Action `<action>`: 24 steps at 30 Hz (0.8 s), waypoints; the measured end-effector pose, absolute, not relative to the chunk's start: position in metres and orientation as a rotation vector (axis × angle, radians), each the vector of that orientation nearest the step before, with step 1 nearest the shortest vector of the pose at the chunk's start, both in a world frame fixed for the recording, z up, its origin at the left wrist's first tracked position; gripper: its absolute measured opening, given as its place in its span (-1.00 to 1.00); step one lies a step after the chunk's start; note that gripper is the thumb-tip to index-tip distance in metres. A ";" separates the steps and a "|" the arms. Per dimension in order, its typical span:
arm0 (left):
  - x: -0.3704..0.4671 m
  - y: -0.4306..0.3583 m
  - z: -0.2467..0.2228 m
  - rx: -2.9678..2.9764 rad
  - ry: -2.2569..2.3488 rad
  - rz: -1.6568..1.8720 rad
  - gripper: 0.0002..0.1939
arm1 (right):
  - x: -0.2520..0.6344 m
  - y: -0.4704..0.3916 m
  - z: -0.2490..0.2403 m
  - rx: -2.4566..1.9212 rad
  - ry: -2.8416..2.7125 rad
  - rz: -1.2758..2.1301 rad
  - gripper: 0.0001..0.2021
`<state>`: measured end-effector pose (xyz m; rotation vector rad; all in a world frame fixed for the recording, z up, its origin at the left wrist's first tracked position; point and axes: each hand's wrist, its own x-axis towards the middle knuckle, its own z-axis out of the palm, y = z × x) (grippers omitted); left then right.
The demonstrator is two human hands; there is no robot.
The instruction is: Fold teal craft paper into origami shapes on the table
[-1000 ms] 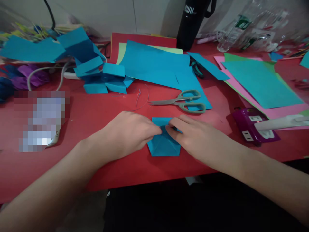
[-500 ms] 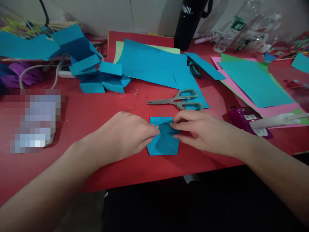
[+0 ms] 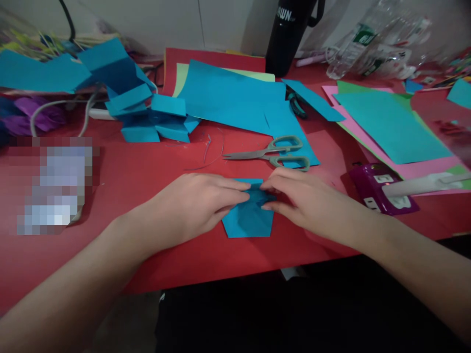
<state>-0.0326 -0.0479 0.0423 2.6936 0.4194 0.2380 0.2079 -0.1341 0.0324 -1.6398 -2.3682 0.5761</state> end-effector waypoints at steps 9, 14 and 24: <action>-0.032 -0.043 0.038 2.755 0.273 0.139 -0.53 | 0.210 -0.133 0.027 -1.662 -2.222 0.672 -0.84; -0.035 -0.046 0.033 2.865 0.223 0.138 -0.42 | 0.213 -0.133 0.034 -1.652 -2.270 0.729 -0.84; -0.034 -0.048 0.035 2.865 0.218 0.103 -0.40 | 0.217 -0.133 0.035 -1.676 -2.244 0.755 -0.80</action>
